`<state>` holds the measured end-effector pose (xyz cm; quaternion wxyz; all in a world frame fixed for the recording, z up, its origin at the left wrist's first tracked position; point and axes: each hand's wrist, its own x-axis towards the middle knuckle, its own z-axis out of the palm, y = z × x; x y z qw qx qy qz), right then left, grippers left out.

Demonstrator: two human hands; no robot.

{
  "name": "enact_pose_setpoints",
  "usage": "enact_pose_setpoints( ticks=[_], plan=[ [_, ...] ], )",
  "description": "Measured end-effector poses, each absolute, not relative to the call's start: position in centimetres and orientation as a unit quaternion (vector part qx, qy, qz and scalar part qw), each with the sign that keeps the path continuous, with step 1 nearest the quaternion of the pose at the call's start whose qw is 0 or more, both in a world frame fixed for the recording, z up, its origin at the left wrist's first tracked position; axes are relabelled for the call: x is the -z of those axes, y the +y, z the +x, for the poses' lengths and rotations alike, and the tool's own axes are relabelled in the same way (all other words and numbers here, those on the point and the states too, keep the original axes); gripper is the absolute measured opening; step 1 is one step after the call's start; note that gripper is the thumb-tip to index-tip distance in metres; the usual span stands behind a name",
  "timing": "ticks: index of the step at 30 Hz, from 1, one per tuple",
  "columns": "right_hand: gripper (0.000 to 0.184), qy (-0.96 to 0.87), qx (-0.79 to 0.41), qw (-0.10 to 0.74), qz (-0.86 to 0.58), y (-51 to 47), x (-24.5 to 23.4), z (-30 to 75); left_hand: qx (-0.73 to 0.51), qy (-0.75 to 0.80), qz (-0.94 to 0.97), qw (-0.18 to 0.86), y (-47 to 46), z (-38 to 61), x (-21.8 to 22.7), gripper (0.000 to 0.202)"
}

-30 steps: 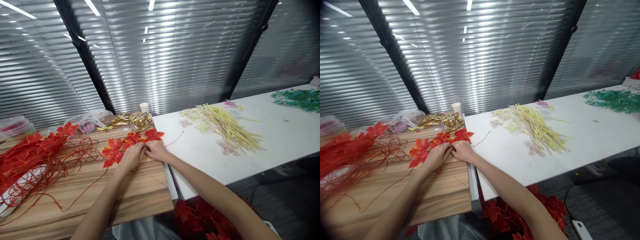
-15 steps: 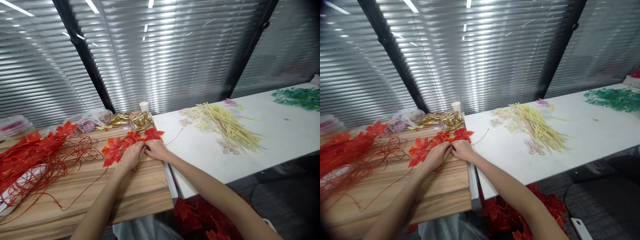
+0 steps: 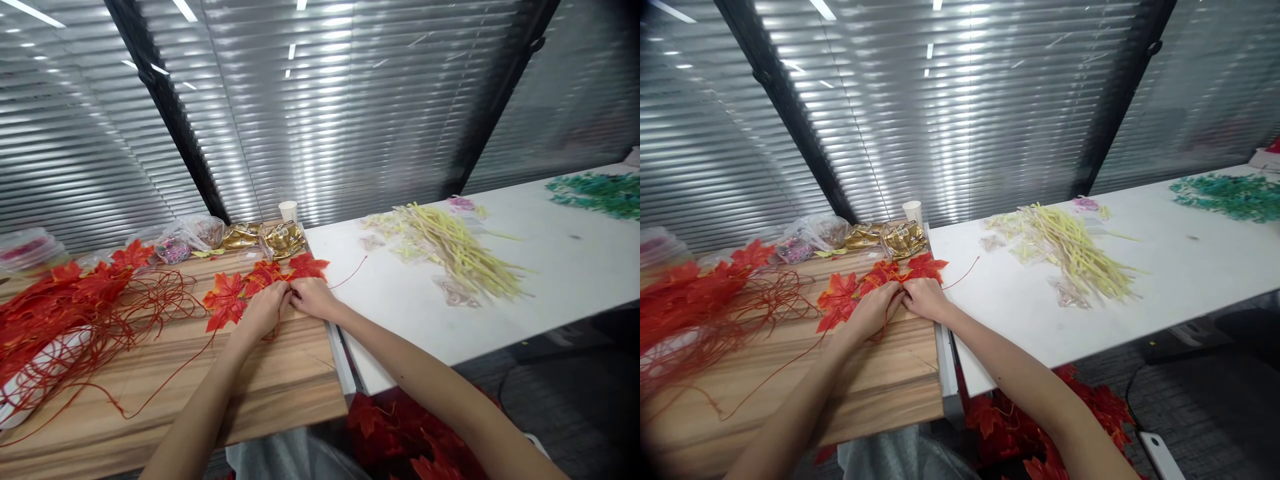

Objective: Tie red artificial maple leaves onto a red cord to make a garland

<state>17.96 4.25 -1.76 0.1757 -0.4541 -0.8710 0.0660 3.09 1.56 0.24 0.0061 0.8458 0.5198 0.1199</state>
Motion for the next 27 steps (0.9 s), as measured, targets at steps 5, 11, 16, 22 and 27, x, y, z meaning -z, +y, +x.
enact_pose_setpoints(
  ticks=[5,11,16,22,27],
  plan=[
    [0.021,-0.871,-0.065,0.180,-0.452,4.20,1.65,18.00,-0.121,0.518,0.847,0.007,1.47,3.18,-0.35,0.022],
    [0.020,-0.872,-0.067,0.180,-0.450,4.26,1.62,18.04,-0.123,0.517,0.847,0.005,1.38,3.27,-0.46,0.021],
    [0.019,-0.873,-0.054,0.197,-0.442,4.39,1.94,18.10,-0.120,0.515,0.849,0.008,1.41,3.30,-0.54,0.021],
    [0.020,-0.874,-0.060,0.188,-0.443,4.50,2.06,18.13,-0.133,0.511,0.849,0.006,1.37,3.24,-0.59,0.023],
    [0.020,-0.874,-0.064,0.197,-0.440,4.59,2.13,18.19,-0.155,0.513,0.844,0.010,1.40,3.10,-0.57,0.023]
  ],
)
